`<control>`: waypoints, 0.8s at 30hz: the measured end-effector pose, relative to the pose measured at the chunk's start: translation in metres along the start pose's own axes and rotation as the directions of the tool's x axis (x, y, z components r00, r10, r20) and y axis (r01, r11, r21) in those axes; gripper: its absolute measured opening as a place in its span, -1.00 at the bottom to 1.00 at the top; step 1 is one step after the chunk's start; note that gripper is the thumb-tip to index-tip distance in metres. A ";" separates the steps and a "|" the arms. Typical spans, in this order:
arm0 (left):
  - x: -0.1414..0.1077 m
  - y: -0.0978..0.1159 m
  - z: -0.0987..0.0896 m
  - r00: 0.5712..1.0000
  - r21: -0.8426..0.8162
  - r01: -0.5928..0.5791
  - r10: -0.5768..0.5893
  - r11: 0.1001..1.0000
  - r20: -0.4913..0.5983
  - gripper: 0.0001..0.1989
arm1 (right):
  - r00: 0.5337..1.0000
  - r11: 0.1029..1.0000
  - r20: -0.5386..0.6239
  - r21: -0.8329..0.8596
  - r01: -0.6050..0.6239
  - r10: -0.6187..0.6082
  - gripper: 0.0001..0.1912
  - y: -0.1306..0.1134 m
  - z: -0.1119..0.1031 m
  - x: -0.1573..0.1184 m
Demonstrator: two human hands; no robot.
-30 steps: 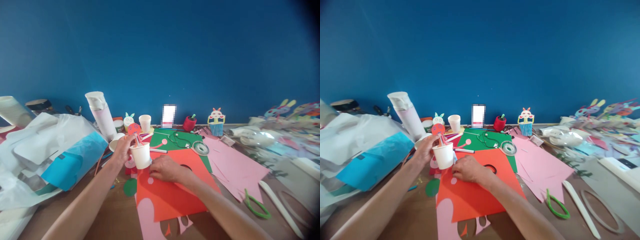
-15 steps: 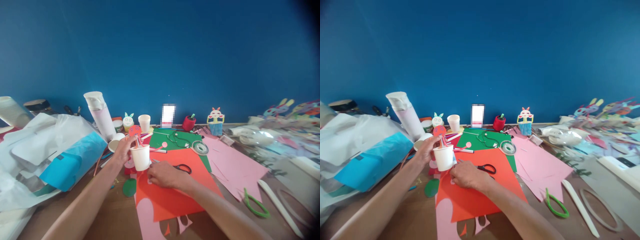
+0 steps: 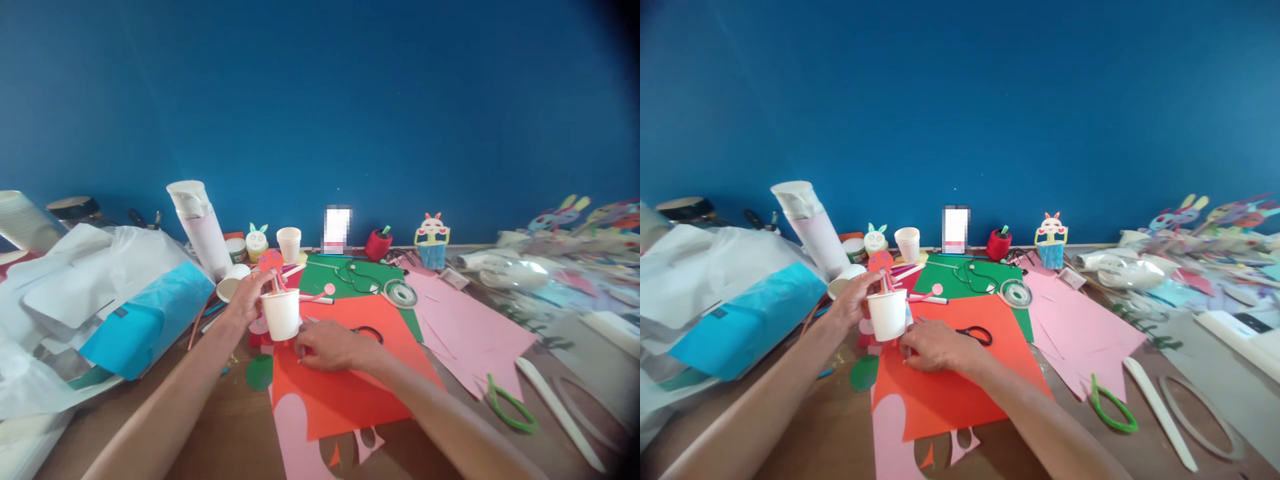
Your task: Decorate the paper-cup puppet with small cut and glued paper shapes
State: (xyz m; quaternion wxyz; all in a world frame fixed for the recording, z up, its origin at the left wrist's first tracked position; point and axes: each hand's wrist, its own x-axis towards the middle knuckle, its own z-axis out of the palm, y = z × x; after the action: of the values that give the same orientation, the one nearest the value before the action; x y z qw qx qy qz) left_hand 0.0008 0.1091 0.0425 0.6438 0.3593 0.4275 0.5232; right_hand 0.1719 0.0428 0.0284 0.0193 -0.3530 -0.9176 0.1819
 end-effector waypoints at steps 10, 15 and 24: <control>0.004 -0.002 -0.005 0.999 0.148 -0.024 0.027 0.989 -0.020 -0.80 | 0.982 0.928 0.148 0.368 0.055 -0.117 -0.84 -0.013 -0.016 -0.007; 0.003 -0.006 -0.006 0.999 0.267 -0.025 0.016 0.963 0.037 -0.79 | 0.960 0.799 0.214 0.601 0.018 -0.183 -0.84 -0.011 -0.030 -0.016; -0.001 -0.009 -0.005 0.991 0.379 -0.002 -0.050 0.925 0.125 -0.82 | 0.977 0.702 0.152 0.712 -0.005 -0.147 -0.88 -0.002 -0.049 -0.026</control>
State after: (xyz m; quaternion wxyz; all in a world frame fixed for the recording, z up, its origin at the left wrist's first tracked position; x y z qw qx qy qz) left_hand -0.0008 0.1066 0.0321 0.5958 0.5054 0.4809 0.3979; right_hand 0.1986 0.0400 0.0769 0.0696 -0.2630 -0.7871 0.5536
